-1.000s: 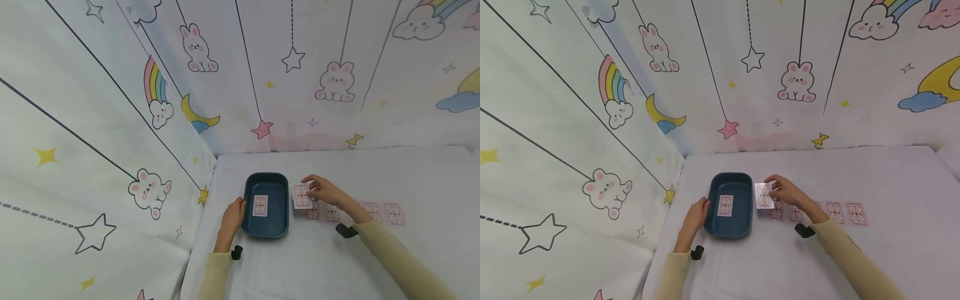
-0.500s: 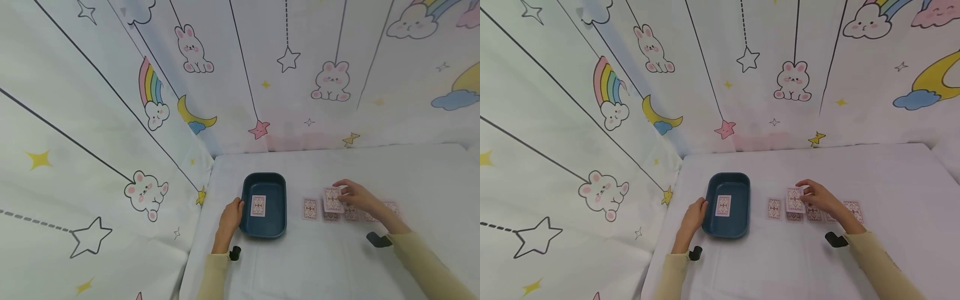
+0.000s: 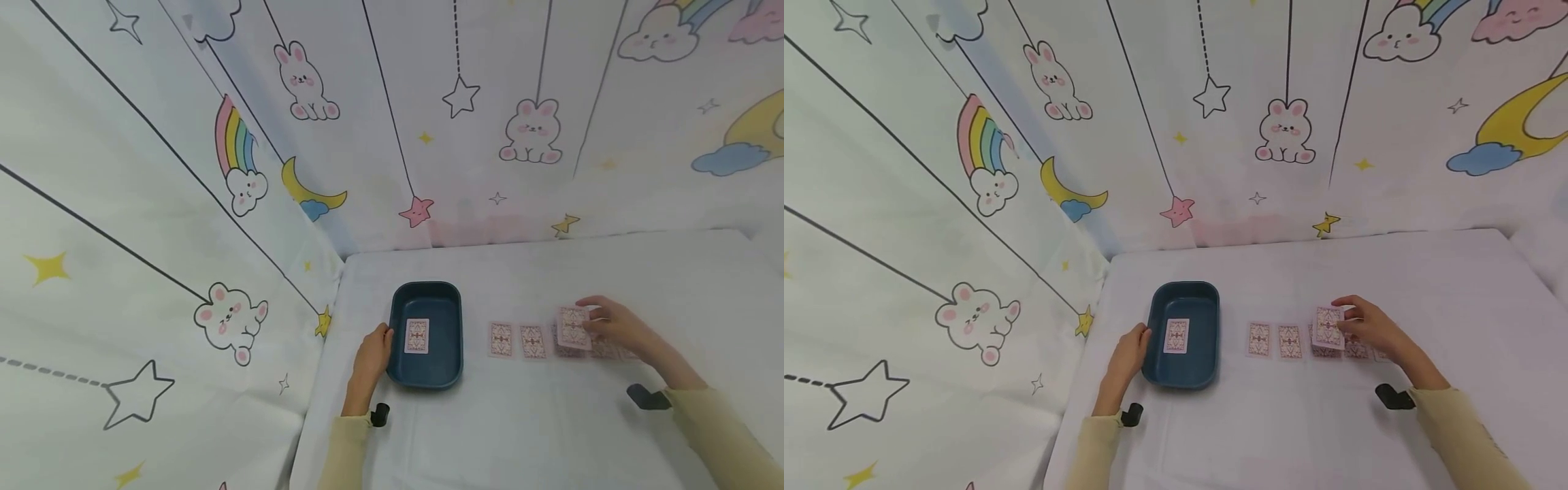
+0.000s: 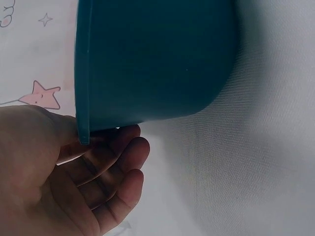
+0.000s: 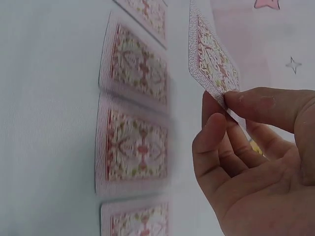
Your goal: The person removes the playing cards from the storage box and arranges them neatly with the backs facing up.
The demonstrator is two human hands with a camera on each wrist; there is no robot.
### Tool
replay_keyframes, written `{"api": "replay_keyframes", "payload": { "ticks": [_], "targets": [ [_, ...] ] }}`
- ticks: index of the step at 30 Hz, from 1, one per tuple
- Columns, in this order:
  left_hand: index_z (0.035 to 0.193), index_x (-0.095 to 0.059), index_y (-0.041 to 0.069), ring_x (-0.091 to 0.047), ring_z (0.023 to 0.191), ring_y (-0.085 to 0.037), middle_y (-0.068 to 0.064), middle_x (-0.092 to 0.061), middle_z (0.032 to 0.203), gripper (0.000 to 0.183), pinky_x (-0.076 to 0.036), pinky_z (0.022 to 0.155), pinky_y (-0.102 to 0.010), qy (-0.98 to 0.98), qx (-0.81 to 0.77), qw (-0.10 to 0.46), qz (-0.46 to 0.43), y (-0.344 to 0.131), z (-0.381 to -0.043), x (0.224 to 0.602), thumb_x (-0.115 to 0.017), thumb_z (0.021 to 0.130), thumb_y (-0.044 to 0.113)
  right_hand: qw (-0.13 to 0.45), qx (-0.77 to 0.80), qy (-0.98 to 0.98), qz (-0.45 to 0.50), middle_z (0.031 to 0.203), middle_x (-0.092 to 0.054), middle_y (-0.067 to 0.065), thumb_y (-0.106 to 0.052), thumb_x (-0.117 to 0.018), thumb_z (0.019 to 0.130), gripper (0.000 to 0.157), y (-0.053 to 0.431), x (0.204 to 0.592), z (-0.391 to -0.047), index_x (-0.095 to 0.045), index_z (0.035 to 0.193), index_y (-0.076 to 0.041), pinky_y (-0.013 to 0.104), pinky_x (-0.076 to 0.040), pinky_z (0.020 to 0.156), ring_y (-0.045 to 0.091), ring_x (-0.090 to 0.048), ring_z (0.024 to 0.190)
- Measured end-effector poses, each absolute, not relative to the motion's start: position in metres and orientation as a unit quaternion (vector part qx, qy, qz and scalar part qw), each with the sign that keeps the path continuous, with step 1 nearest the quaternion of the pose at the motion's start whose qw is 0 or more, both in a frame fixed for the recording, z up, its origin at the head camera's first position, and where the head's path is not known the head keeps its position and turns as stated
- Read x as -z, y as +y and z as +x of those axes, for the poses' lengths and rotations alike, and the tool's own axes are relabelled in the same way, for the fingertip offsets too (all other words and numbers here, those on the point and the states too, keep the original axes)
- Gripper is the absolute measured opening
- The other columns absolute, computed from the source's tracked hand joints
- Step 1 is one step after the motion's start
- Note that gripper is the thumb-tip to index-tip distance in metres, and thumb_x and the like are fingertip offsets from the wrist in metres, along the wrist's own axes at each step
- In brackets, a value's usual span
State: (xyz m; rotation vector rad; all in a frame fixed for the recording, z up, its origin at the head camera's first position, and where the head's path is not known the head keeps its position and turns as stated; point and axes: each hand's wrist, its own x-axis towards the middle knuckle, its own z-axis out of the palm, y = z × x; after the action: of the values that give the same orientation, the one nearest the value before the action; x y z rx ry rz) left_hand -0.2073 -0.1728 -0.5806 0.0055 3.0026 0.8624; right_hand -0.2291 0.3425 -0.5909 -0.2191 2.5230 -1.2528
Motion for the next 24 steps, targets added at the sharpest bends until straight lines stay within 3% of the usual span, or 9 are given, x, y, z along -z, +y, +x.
{"api": "replay_keyframes", "payload": {
  "ticks": [4, 9, 11, 15, 17, 19, 20, 22, 24],
  "targets": [
    [0.099, -0.057, 0.006, -0.049, 0.062, -0.016, -0.005, -0.055, 0.074, 0.021, -0.039, 0.056, -0.03, 0.961, -0.277, 0.012, -0.002, -0.173, -0.207, 0.58, -0.048, 0.107, 0.023, 0.153, 0.422, 0.891, -0.067, 0.129, -0.052, 0.035, -0.027, -0.059, 0.102, 0.057, 0.36, 0.592, -0.226, -0.037, 0.147, 0.0, 0.039, -0.056, 0.079, 0.038, -0.062, 0.107],
    [0.099, -0.057, 0.006, -0.049, 0.063, -0.016, -0.005, -0.055, 0.075, 0.021, -0.039, 0.056, -0.029, 0.961, -0.277, 0.016, -0.004, -0.172, -0.207, 0.581, -0.048, 0.107, 0.023, 0.158, 0.412, 0.896, -0.057, 0.137, -0.043, 0.041, -0.027, -0.056, 0.103, 0.059, 0.387, 0.593, -0.218, -0.033, 0.151, 0.001, 0.055, -0.053, 0.083, 0.056, -0.049, 0.12],
    [0.099, -0.058, 0.006, -0.049, 0.063, -0.015, -0.004, -0.055, 0.075, 0.021, -0.04, 0.056, -0.029, 0.96, -0.278, 0.018, -0.003, -0.172, -0.207, 0.581, -0.048, 0.107, 0.023, 0.157, 0.413, 0.895, -0.056, 0.139, -0.04, 0.043, -0.027, -0.056, 0.104, 0.06, 0.4, 0.592, -0.214, -0.031, 0.151, 0.002, 0.054, -0.053, 0.082, 0.057, -0.048, 0.12],
    [0.099, -0.057, 0.006, -0.049, 0.063, -0.015, -0.005, -0.055, 0.075, 0.021, -0.039, 0.056, -0.029, 0.961, -0.277, 0.016, -0.001, -0.173, -0.207, 0.583, -0.047, 0.108, 0.023, 0.15, 0.419, 0.894, -0.046, 0.139, -0.038, 0.044, -0.028, -0.055, 0.104, 0.062, 0.43, 0.595, -0.207, -0.029, 0.151, 0.003, 0.035, -0.054, 0.076, 0.011, -0.061, 0.106],
    [0.099, -0.058, 0.006, -0.049, 0.063, -0.015, -0.005, -0.056, 0.075, 0.021, -0.04, 0.056, -0.029, 0.961, -0.276, 0.014, -0.001, -0.173, -0.207, 0.583, -0.047, 0.107, 0.023, 0.149, 0.418, 0.895, -0.038, 0.141, -0.036, 0.045, -0.03, -0.055, 0.104, 0.063, 0.446, 0.598, -0.205, -0.028, 0.152, 0.002, 0.025, -0.052, 0.073, -0.014, -0.049, 0.097],
    [0.1, -0.058, 0.006, -0.05, 0.063, -0.015, -0.005, -0.056, 0.075, 0.021, -0.04, 0.057, -0.029, 0.961, -0.276, 0.013, -0.003, -0.173, -0.207, 0.583, -0.048, 0.107, 0.023, 0.149, 0.419, 0.895, -0.025, 0.141, -0.033, 0.046, -0.03, -0.055, 0.104, 0.064, 0.46, 0.602, -0.202, -0.027, 0.153, 0.0, 0.022, -0.051, 0.071, -0.023, -0.038, 0.093],
    [0.1, -0.058, 0.006, -0.05, 0.063, -0.015, -0.005, -0.057, 0.076, 0.021, -0.04, 0.057, -0.029, 0.961, -0.277, 0.013, -0.004, -0.173, -0.207, 0.583, -0.048, 0.107, 0.023, 0.147, 0.416, 0.897, -0.019, 0.141, -0.032, 0.047, -0.03, -0.055, 0.104, 0.064, 0.466, 0.605, -0.2, -0.027, 0.153, 0.0, 0.023, -0.05, 0.071, -0.023, -0.037, 0.093],
    [0.101, -0.059, 0.006, -0.05, 0.064, -0.015, -0.005, -0.057, 0.076, 0.021, -0.041, 0.057, -0.029, 0.96, -0.278, 0.014, -0.006, -0.172, -0.207, 0.582, -0.048, 0.107, 0.023, 0.153, 0.411, 0.899, -0.007, 0.141, -0.029, 0.049, -0.03, -0.054, 0.104, 0.066, 0.476, 0.608, -0.196, -0.024, 0.154, 0.001, 0.034, -0.054, 0.077, -0.008, -0.049, 0.099],
    [0.101, -0.059, 0.006, -0.05, 0.064, -0.015, -0.005, -0.057, 0.076, 0.022, -0.041, 0.058, -0.029, 0.96, -0.28, 0.015, -0.007, -0.172, -0.207, 0.582, -0.048, 0.107, 0.023, 0.162, 0.408, 0.898, 0.009, 0.141, -0.027, 0.05, -0.029, -0.053, 0.105, 0.066, 0.482, 0.61, -0.193, -0.022, 0.153, 0.004, 0.051, -0.052, 0.083, 0.023, -0.057, 0.109]
  ]
}}
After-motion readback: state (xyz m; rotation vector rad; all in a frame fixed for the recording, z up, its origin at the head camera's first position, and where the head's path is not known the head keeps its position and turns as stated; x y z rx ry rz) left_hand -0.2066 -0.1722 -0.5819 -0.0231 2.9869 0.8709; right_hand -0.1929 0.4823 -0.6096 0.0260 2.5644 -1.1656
